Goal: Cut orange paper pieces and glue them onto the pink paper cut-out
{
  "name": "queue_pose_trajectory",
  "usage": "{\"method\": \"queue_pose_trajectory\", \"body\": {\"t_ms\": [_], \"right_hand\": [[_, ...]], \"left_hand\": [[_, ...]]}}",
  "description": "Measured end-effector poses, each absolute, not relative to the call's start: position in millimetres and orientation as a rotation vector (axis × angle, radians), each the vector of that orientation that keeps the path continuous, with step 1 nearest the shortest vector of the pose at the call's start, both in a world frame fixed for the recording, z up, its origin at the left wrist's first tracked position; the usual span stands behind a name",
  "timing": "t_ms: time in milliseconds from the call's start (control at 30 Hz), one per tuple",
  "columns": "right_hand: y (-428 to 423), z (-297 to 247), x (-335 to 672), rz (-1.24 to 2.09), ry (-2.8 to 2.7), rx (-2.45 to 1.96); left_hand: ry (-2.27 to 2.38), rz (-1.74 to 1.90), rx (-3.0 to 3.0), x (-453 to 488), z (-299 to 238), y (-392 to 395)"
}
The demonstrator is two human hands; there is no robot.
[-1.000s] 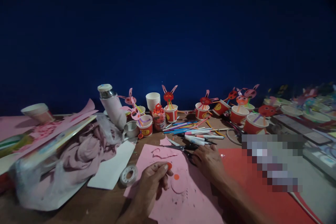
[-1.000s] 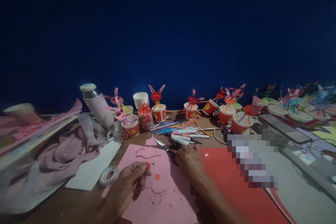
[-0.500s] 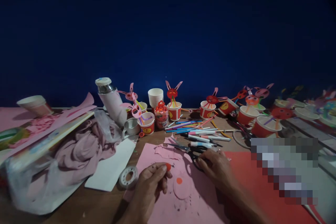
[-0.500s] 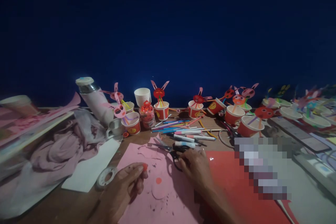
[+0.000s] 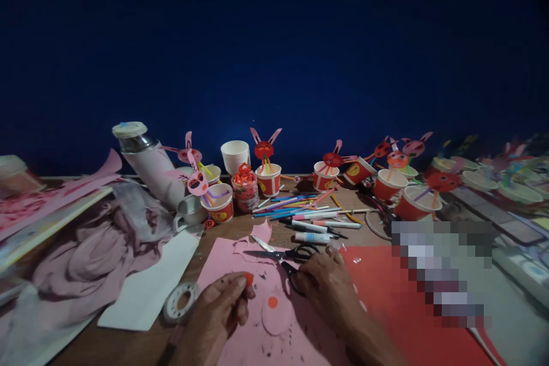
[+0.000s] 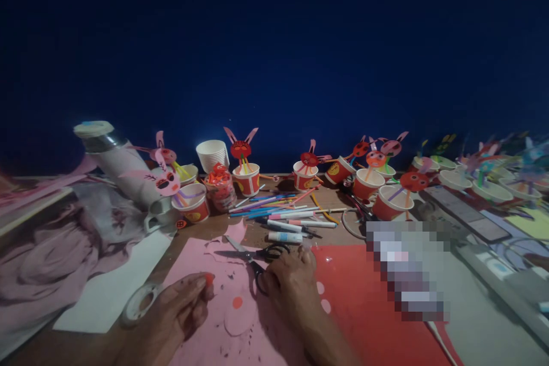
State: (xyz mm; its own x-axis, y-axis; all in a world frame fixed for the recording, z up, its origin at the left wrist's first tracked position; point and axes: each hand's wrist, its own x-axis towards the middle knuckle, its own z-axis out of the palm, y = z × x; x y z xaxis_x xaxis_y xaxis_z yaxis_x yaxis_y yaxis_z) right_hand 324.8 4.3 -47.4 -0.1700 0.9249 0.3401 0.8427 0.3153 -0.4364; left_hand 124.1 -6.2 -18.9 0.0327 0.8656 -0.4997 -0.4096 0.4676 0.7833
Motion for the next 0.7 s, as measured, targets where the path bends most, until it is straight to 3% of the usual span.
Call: {"method": "queue_pose_trajectory", "body": {"t_ms": [500,700], "right_hand": [[6,-39,336,-0.082,-1.995,-1.481],[18,-32,371,-0.190,-1.778,-1.669]], "left_hand": [[1.192,1.004,0.468,125,-24,-7],[1.110,0.987,0.406,122,-18,-8]]}}
